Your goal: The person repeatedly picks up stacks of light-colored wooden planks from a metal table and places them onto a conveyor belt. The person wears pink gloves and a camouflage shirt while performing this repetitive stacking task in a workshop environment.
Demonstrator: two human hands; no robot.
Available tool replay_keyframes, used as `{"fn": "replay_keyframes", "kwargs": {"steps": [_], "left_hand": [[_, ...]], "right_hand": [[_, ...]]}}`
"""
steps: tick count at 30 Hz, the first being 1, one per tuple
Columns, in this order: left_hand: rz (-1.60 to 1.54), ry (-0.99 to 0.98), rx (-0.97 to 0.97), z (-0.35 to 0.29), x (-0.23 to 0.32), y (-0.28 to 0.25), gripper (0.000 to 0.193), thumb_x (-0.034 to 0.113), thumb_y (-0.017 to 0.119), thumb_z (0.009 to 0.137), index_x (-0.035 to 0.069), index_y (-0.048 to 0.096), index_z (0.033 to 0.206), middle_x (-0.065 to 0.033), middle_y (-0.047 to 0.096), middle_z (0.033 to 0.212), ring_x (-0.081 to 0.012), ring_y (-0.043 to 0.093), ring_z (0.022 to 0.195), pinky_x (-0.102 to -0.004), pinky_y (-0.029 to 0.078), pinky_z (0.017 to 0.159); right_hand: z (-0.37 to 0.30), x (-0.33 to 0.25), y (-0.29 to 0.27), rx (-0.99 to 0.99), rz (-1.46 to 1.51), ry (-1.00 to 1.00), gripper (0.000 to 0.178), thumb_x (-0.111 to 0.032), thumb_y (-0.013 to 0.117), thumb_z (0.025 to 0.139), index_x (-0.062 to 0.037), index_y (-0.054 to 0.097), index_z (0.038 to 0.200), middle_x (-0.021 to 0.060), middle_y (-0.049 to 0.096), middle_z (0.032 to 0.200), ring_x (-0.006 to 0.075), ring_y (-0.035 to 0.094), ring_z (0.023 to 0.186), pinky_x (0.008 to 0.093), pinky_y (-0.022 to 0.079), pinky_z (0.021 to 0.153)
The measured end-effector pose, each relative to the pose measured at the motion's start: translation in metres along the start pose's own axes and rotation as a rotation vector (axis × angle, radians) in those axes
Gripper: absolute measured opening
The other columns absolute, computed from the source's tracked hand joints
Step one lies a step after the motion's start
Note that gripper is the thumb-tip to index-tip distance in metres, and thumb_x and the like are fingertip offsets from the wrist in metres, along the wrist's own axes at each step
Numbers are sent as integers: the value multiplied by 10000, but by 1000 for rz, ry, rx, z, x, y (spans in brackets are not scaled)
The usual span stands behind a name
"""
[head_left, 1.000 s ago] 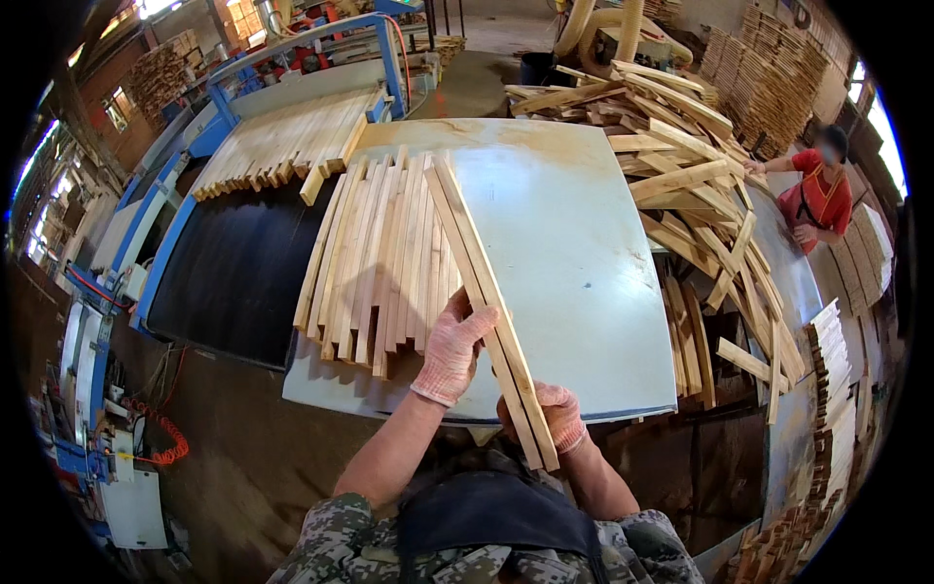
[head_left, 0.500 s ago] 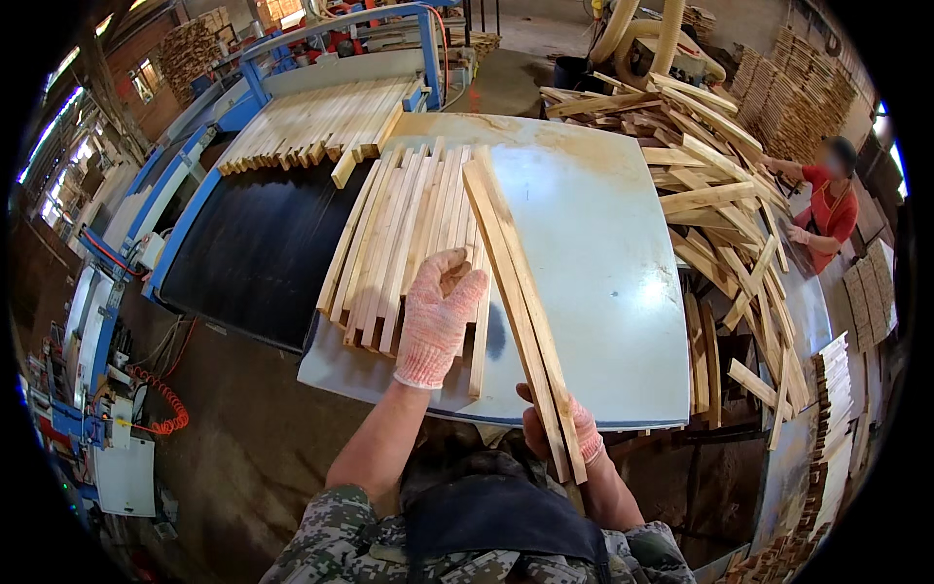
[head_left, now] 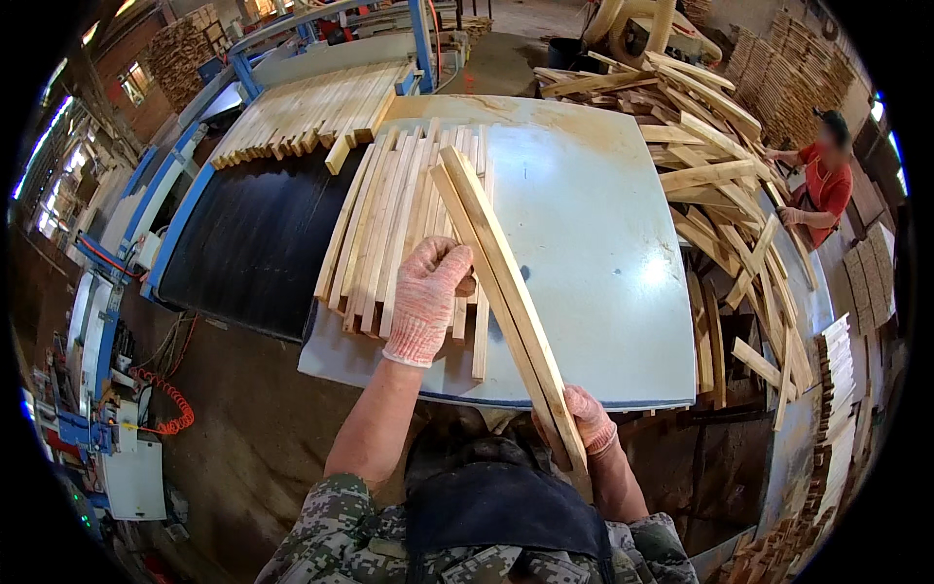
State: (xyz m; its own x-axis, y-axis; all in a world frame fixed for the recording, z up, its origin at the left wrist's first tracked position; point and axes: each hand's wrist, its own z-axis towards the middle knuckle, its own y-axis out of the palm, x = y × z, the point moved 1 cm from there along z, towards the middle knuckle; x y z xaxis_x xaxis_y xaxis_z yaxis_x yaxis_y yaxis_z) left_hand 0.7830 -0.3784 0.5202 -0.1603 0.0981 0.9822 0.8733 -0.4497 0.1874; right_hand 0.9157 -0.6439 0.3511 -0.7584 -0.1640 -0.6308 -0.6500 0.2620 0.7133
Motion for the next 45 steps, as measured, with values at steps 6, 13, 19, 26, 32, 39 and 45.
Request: {"fn": "replay_keyframes", "kwargs": {"steps": [6,13,19,26,32,39,45], "left_hand": [[-151,-62,5,-3,-18,-20,98,140,683,1011,47,677,980,-30,685,803,-111,639,667,-282,538,650],[89,-238,-170,-52,-9,-75,312,231,639,1041,-2,703,844,-24,647,719,-92,559,648,-266,470,632],[535,-59,-239,-48,-4,-126,121,103,720,958,-16,726,943,-45,719,863,-110,651,786,-284,541,723],[224,-98,-209,-11,18,-186,270,47,662,985,-25,750,1230,-80,773,1077,-127,716,968,-249,561,873],[29,-85,-236,27,24,-237,471,138,625,1024,-17,587,1468,-152,728,1258,-194,721,1060,-337,581,963],[-230,-79,-288,71,31,-278,773,354,725,1008,-16,382,1595,-113,613,1398,-183,653,1172,-342,526,1045],[-300,-117,-180,103,17,-289,844,297,813,925,12,366,1582,-104,576,1357,-224,608,1220,-387,516,1089]], "right_hand": [[1,5,-6,-73,144,16,805,-573,786,898,37,572,1378,207,706,887,285,690,667,372,564,548],[33,1,21,-72,325,138,692,-541,799,900,25,625,1258,184,715,941,255,696,691,358,571,542],[77,-9,61,-131,337,140,666,-534,773,932,31,622,1251,185,714,931,259,708,704,359,612,593],[142,-2,153,-71,447,115,656,-525,726,977,18,604,1324,171,714,961,270,725,753,359,625,615],[216,17,213,-327,513,100,620,-493,723,990,-35,602,1391,169,703,1060,292,737,902,396,661,693],[276,66,276,-164,699,230,589,-484,749,972,-48,652,1356,187,738,1090,305,753,900,440,664,729],[322,93,294,-196,718,240,561,-434,777,965,-58,643,1359,131,688,1077,249,692,926,381,644,813]]}}
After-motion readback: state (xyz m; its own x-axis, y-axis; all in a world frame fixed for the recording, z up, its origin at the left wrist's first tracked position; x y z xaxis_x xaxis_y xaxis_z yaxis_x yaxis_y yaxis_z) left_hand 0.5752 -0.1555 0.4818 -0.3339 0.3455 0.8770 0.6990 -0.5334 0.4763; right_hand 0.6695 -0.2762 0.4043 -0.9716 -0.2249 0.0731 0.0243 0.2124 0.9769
